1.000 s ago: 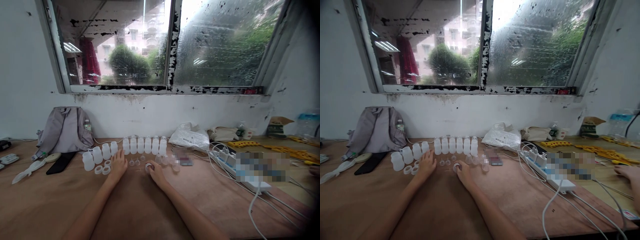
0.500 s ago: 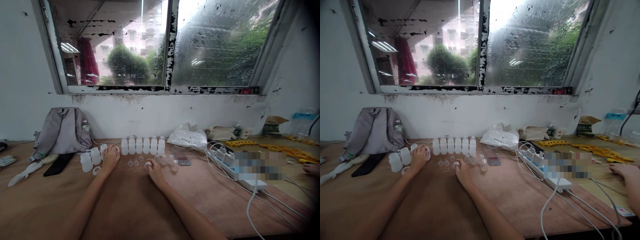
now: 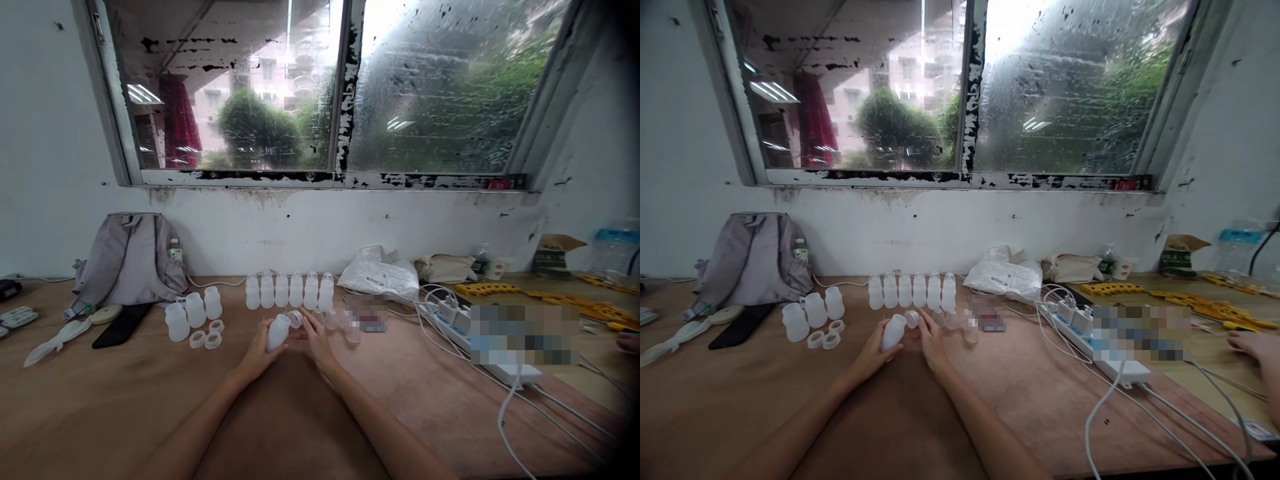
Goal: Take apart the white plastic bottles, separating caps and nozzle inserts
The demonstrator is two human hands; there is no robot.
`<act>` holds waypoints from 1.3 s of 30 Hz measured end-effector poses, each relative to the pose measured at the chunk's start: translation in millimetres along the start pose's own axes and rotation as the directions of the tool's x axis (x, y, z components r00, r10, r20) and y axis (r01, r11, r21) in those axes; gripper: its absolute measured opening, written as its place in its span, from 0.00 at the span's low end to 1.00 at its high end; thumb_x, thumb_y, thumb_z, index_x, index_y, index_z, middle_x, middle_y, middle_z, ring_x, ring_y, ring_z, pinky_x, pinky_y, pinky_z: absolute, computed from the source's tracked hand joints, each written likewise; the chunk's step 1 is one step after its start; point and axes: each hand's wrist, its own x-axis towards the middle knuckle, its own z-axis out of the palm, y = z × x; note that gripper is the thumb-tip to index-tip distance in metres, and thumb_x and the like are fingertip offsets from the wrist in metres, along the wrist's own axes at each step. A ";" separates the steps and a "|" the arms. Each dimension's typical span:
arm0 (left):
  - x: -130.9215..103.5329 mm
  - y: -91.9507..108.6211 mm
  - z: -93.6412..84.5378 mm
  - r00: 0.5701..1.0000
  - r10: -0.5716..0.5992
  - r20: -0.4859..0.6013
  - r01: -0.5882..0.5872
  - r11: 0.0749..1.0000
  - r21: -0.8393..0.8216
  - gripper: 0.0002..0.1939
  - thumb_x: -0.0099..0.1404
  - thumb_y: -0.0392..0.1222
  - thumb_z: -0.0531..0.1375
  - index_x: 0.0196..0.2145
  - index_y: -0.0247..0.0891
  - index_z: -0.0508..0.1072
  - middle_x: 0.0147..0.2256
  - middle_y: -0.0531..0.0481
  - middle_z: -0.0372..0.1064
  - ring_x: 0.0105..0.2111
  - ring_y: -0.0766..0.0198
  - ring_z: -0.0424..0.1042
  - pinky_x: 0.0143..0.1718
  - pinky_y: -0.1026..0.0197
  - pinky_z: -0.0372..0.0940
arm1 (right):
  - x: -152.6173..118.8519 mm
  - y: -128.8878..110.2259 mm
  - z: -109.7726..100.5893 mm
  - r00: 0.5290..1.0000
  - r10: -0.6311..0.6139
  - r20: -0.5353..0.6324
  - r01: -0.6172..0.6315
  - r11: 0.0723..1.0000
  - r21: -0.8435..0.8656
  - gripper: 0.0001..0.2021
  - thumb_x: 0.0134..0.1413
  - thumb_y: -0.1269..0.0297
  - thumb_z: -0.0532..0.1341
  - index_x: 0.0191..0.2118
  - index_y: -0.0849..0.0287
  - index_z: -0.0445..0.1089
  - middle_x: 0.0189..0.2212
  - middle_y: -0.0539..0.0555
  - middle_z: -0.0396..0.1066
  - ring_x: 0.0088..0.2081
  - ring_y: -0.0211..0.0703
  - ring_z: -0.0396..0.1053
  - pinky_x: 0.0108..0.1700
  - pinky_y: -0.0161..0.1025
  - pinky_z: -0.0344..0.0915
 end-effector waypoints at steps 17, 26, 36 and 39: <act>-4.1 4.0 -18.6 1.000 -0.004 0.018 0.000 0.971 0.239 0.20 0.53 0.45 0.58 0.44 0.41 0.62 0.43 0.49 0.66 0.44 0.59 0.65 0.45 0.57 0.60 | 3.8 -6.2 -2.3 0.980 0.196 0.018 -0.191 0.930 0.315 0.14 0.42 0.57 0.60 0.37 0.56 0.64 0.28 0.51 0.69 0.27 0.41 0.66 0.27 0.38 0.63; -6.1 2.8 -22.0 0.999 0.034 0.038 -0.041 0.974 0.222 0.22 0.52 0.46 0.59 0.45 0.42 0.63 0.44 0.49 0.66 0.44 0.59 0.65 0.46 0.57 0.60 | 8.3 -5.2 -7.3 0.975 0.188 0.116 -0.209 0.958 0.199 0.13 0.43 0.54 0.58 0.22 0.58 0.59 0.14 0.44 0.59 0.15 0.31 0.53 0.15 0.30 0.48; -2.8 13.9 -20.6 0.994 -0.109 0.032 0.110 0.994 -0.028 0.18 0.51 0.47 0.60 0.40 0.39 0.69 0.40 0.48 0.70 0.40 0.58 0.68 0.43 0.58 0.61 | 7.2 -13.0 -11.2 0.974 0.197 0.109 -0.215 0.955 0.203 0.18 0.43 0.50 0.58 0.17 0.58 0.56 0.11 0.43 0.52 0.15 0.31 0.50 0.17 0.32 0.47; 1.4 10.3 -16.3 0.973 -0.215 0.084 0.228 0.953 -0.199 0.17 0.54 0.49 0.57 0.37 0.35 0.70 0.37 0.46 0.71 0.38 0.57 0.69 0.40 0.59 0.62 | 5.0 -21.7 -10.1 0.956 0.209 0.207 -0.273 0.894 0.355 0.13 0.40 0.54 0.62 0.30 0.57 0.65 0.21 0.47 0.64 0.23 0.35 0.61 0.23 0.32 0.57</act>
